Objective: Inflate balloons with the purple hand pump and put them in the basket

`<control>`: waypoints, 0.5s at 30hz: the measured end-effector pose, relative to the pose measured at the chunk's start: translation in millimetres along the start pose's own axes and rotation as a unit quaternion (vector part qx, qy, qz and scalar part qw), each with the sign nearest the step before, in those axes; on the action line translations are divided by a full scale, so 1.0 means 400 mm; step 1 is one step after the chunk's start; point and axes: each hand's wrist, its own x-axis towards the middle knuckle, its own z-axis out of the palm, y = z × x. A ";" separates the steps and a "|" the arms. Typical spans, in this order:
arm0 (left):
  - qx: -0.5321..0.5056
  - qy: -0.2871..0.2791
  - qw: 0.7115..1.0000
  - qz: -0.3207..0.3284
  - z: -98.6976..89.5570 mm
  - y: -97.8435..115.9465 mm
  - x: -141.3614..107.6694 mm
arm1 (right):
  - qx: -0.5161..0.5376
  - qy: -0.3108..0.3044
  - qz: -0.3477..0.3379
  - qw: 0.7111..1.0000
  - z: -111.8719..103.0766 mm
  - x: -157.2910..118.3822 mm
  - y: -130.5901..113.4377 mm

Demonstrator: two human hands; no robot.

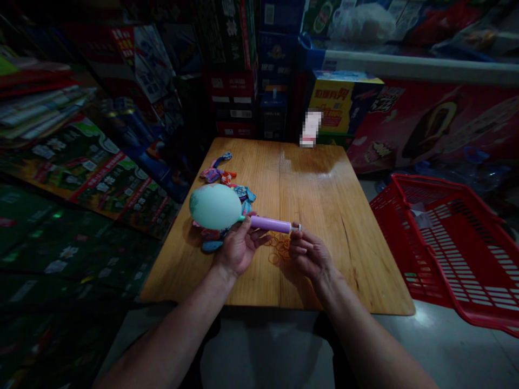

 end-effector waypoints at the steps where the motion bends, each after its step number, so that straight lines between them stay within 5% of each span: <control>1: 0.004 0.001 1.000 -0.005 0.004 -0.005 -0.003 | -0.006 0.003 0.009 1.000 0.000 0.002 0.007; 9: -0.007 0.029 0.998 0.058 -0.024 0.046 0.028 | 0.013 -0.030 -0.022 0.999 0.004 -0.019 -0.058; 15: -0.004 0.016 1.000 -0.006 -0.009 -0.014 0.006 | -0.027 -0.006 0.017 0.999 -0.003 0.009 0.014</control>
